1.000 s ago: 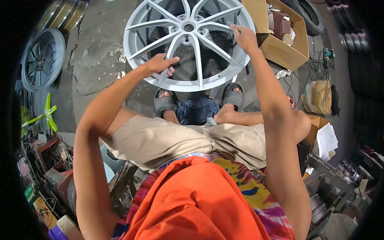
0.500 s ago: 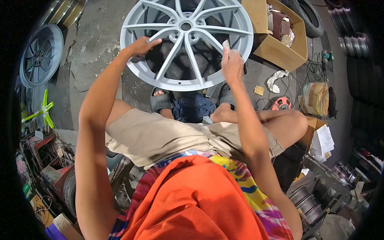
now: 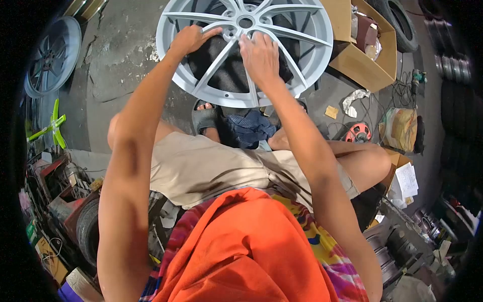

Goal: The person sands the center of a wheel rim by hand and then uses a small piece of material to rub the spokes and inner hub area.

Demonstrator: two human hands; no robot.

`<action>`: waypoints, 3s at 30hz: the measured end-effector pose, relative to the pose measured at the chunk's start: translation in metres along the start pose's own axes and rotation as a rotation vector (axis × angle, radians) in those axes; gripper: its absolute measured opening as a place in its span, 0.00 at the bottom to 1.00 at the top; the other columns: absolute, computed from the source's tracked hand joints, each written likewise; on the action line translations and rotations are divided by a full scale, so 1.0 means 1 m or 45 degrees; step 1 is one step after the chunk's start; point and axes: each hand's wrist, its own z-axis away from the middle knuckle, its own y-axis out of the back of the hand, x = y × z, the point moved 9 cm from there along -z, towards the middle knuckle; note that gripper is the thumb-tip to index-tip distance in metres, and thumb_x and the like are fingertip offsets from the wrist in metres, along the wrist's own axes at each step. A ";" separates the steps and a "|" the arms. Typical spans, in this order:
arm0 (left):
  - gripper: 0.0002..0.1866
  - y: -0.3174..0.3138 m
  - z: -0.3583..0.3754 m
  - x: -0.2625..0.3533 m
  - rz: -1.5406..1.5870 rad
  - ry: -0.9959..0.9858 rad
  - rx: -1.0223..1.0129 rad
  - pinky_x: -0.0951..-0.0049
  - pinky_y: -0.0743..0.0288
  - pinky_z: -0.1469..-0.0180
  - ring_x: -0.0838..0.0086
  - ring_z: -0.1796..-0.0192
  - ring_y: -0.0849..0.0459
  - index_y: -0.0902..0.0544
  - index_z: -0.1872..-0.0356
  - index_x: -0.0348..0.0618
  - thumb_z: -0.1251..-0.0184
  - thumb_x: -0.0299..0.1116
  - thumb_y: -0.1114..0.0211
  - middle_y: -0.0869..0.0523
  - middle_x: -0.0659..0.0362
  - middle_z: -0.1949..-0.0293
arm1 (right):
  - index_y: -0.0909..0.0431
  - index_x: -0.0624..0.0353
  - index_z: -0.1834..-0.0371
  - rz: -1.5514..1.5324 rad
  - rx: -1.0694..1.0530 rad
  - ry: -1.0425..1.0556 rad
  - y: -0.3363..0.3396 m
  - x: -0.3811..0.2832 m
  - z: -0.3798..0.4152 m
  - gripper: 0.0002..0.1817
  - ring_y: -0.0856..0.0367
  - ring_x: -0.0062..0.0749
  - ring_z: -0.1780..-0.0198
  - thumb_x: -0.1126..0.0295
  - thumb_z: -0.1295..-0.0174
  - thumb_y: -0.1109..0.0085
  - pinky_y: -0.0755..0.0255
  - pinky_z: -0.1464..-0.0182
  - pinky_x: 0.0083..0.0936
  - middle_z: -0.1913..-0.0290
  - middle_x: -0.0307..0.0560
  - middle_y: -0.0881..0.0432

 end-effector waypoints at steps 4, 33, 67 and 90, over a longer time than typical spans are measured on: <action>0.52 0.004 0.004 0.001 0.016 -0.019 0.113 0.50 0.17 0.45 0.46 0.51 0.09 0.08 0.61 0.34 0.42 0.85 0.46 0.09 0.39 0.59 | 0.12 0.55 0.46 0.086 -0.032 -0.029 -0.019 0.015 -0.023 0.18 0.23 0.46 0.47 0.57 0.26 0.45 0.32 0.48 0.47 0.55 0.48 0.20; 0.54 0.008 0.007 0.002 0.003 0.011 0.163 0.51 0.16 0.47 0.47 0.52 0.08 0.08 0.63 0.36 0.44 0.88 0.49 0.08 0.43 0.59 | 0.13 0.54 0.47 0.072 -0.289 0.146 -0.045 0.051 -0.044 0.19 0.19 0.51 0.48 0.54 0.25 0.47 0.31 0.44 0.50 0.54 0.55 0.17; 0.52 0.000 -0.001 -0.001 0.022 -0.139 0.268 0.46 0.17 0.52 0.38 0.58 0.10 0.11 0.69 0.30 0.40 0.83 0.45 0.11 0.35 0.67 | 0.19 0.62 0.36 -0.135 -0.288 0.196 0.050 -0.032 0.121 0.21 0.23 0.47 0.57 0.75 0.32 0.39 0.28 0.53 0.40 0.63 0.50 0.27; 0.52 -0.012 -0.007 -0.003 -0.050 -0.240 0.230 0.46 0.17 0.53 0.37 0.60 0.11 0.11 0.68 0.29 0.35 0.82 0.49 0.11 0.35 0.68 | 0.21 0.56 0.31 -0.146 -0.236 0.122 0.057 -0.032 0.186 0.34 0.24 0.38 0.59 0.81 0.46 0.36 0.28 0.55 0.34 0.63 0.43 0.27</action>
